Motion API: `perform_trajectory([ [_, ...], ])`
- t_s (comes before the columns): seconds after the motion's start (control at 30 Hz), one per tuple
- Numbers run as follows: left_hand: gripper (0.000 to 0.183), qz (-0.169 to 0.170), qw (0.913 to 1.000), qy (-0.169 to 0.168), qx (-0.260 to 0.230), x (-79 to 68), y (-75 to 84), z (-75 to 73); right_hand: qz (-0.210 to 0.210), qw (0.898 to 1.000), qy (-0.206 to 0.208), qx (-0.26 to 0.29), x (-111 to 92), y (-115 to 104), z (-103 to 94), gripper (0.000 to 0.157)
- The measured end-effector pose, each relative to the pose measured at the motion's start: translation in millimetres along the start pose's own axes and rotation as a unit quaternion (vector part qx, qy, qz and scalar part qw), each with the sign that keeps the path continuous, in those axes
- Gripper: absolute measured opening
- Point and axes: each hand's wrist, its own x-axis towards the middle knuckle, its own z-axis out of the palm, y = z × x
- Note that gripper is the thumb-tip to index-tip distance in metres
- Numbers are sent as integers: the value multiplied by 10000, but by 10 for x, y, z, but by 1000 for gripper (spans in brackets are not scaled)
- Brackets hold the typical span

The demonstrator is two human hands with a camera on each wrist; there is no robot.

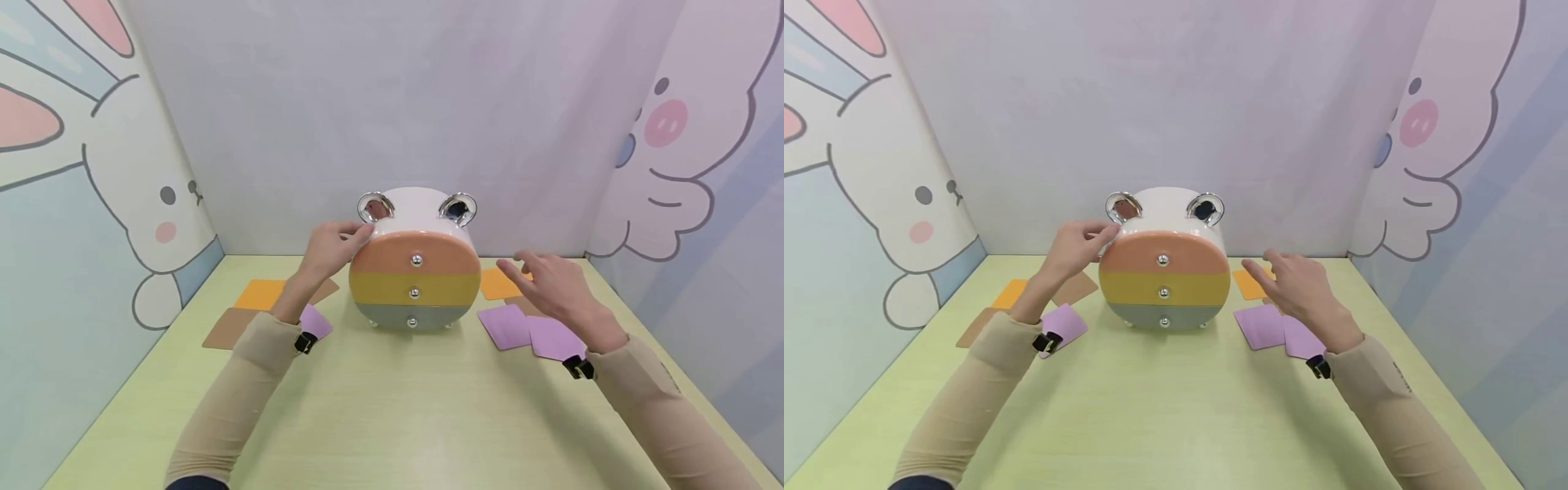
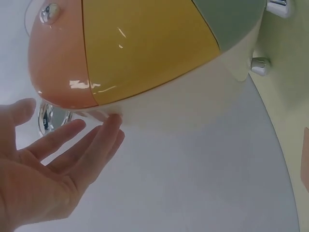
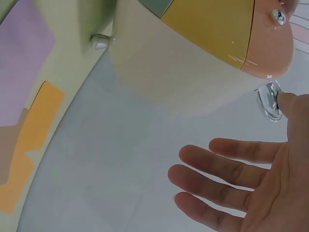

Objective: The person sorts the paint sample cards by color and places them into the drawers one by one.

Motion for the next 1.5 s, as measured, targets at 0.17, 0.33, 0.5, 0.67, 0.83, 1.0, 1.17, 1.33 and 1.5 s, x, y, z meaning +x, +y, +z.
perform_trajectory([
  [0.17, 37, 103, 9999, 58, 102, 21, 2, 23, -163, 9993, 41, 323, 16, -131, -14, 53],
  [0.33, 38, 52, 9999, 32, 160, 28, 3, 27, -196, 9908, -84, 1340, 32, -278, -2, 45],
  [0.5, 40, -23, 9999, 17, 127, 24, 12, 16, -102, 9539, -636, 2931, 86, -490, 82, 42],
  [0.67, 39, -1, 9999, 14, 141, 31, 11, 8, 153, 8901, -1175, 4401, 194, -742, 211, 46],
  [0.83, 38, 66, 9999, 63, 122, 42, 4, 17, 543, 8120, -1472, 5622, 305, -984, 302, 49],
  [1.0, 36, 118, 9998, 98, 105, 49, 2, 37, 1016, 7452, -1678, 6373, 388, -1165, 362, 54],
  [1.17, 37, 145, 9998, 106, 99, 50, 1, 50, 1357, 7103, -1721, 6689, 426, -1281, 412, 55],
  [1.33, 38, 122, 9999, 71, 64, 49, -9, 51, 1432, 6868, -1534, 6959, 443, -1357, 434, 54],
  [1.5, 39, 82, 9999, 63, 75, 58, -3, 53, 1589, 6864, -1240, 6987, 459, -1409, 431, 52],
])
